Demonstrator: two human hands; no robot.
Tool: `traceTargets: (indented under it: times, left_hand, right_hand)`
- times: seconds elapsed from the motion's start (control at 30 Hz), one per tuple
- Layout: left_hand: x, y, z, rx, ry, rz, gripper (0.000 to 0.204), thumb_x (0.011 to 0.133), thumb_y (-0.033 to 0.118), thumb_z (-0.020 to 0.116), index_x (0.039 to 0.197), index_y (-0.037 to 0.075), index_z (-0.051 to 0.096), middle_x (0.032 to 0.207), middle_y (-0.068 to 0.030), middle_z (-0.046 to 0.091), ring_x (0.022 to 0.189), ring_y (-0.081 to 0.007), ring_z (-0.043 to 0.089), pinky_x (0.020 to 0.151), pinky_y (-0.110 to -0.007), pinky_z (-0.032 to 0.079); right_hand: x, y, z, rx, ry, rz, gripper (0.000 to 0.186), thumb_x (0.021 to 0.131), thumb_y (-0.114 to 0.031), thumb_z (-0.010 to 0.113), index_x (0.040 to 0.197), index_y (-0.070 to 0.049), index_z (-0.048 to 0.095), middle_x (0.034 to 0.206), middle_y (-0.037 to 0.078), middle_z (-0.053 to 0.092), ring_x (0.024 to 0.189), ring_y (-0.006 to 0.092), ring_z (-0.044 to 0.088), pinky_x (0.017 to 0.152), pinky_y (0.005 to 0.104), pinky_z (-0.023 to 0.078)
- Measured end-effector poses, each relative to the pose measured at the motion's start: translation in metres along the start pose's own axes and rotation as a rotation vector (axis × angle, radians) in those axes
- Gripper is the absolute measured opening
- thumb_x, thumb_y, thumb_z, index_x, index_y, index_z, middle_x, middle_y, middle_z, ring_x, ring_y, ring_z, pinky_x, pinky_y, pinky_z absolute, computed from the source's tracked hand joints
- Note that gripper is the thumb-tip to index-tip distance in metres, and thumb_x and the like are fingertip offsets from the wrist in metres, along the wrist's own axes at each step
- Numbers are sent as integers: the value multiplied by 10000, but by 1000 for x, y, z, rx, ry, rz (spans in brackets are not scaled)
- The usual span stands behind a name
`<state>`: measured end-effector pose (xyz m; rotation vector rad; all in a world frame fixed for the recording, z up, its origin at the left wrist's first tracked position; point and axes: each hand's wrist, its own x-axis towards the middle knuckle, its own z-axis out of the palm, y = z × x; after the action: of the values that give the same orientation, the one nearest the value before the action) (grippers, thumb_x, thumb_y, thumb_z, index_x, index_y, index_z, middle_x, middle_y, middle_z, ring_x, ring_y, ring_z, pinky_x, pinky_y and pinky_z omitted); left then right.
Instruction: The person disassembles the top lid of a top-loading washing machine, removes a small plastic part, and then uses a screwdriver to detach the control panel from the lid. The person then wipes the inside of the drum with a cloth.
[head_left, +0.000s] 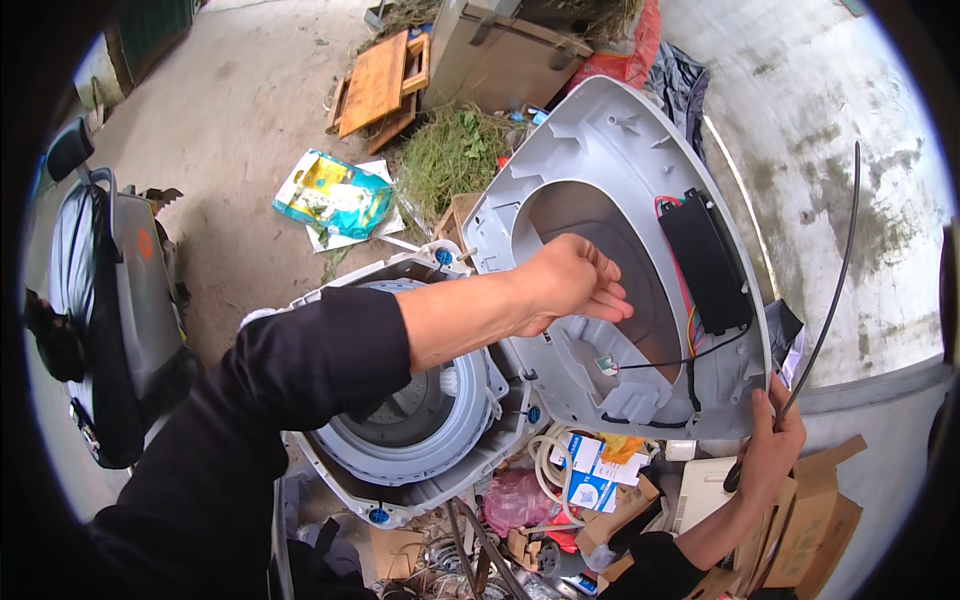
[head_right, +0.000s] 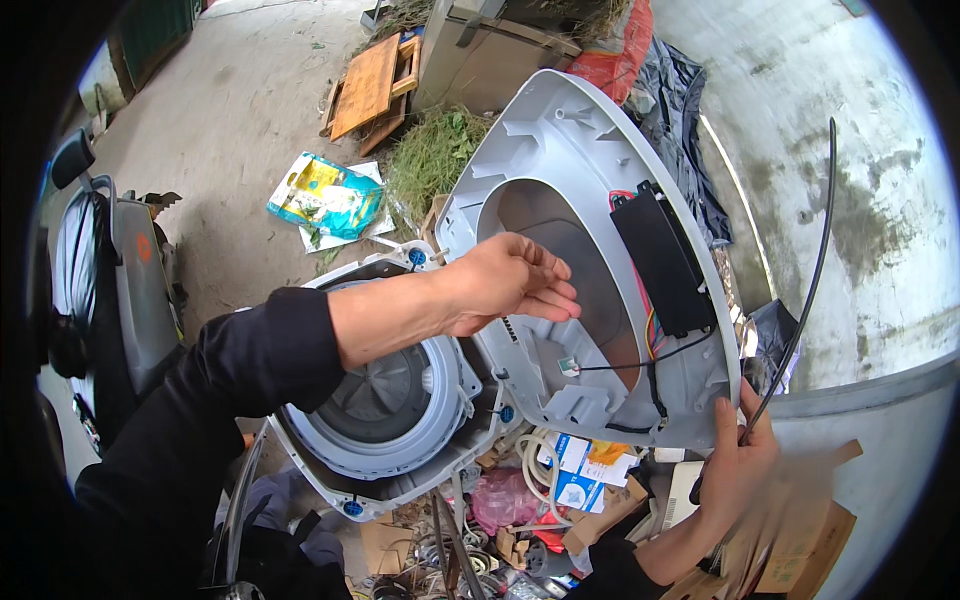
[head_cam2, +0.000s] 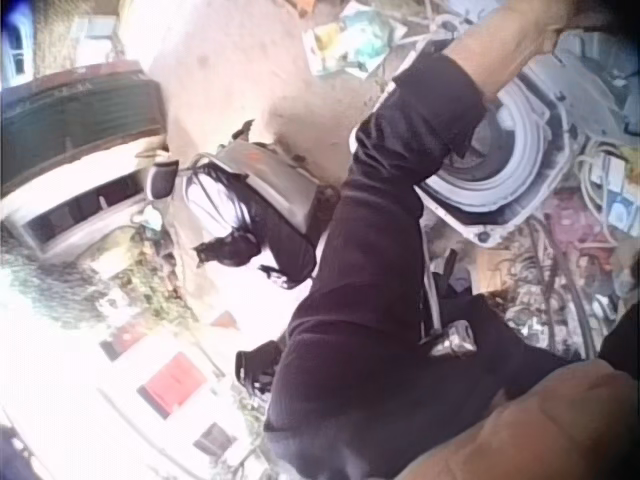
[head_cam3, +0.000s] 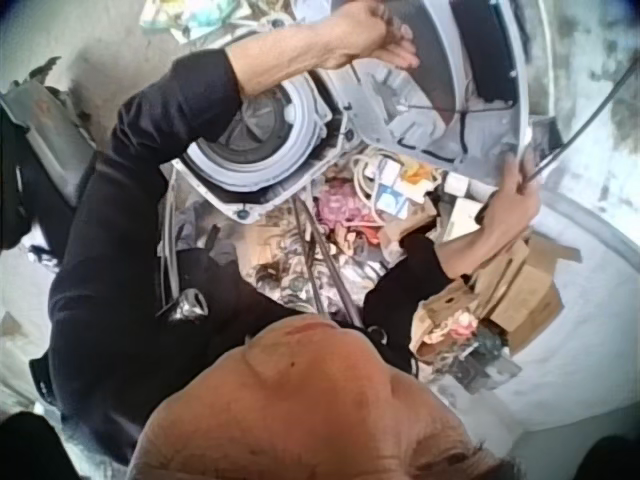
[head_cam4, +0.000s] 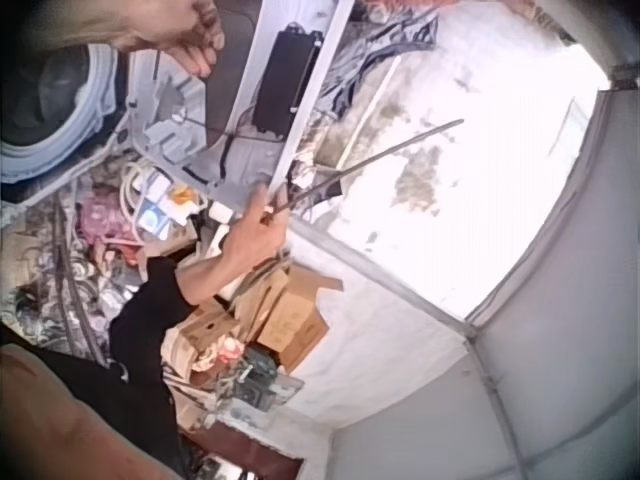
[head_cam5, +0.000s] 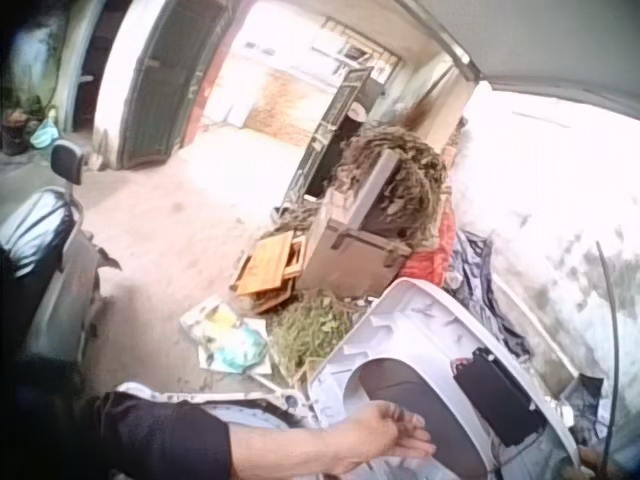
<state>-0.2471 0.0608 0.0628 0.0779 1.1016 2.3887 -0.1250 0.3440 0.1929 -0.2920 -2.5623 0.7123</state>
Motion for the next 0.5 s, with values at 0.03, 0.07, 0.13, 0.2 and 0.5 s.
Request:
traceTargets:
  times: [0.03,0.07,0.13,0.2,0.5]
  left_hand:
    - [-2,7,-3,31,-34,23,152,1010,10,457,1061,-108,539,1000,-228,665,887,-290,724,768,-340,636]
    - [-1,12,-7,62,-68,46,170,1027,45,488,1063,-113,537,1021,-248,673,912,-311,736,785,-344,644]
    - [-3,27,-12,143,-89,93,301,1026,197,590,993,-102,581,861,-213,701,750,-272,746,630,-325,639]
    - [-9,43,-16,272,-140,98,315,1013,220,616,929,-84,610,746,-176,698,666,-244,738,560,-321,627]
    - [25,54,2,266,196,256,193,955,177,697,921,-13,713,727,-22,629,557,-82,524,496,-245,420]
  right_hand:
    - [1,-1,1,-5,3,-14,395,956,-203,682,1291,3,645,1092,75,713,487,26,405,394,216,276]
    - [0,-3,2,1,21,6,386,951,-181,683,1288,6,646,957,37,661,492,23,383,415,220,264]
    - [-6,-18,7,16,55,44,371,943,-136,685,1282,12,650,688,-38,558,500,18,340,457,227,240]
    - [-2,-9,4,-15,37,22,393,953,-193,677,1293,2,642,936,47,650,484,25,374,403,221,256]
    - [-8,-18,11,-53,84,62,396,951,-167,661,1316,-16,631,645,-19,538,445,30,308,423,244,218]
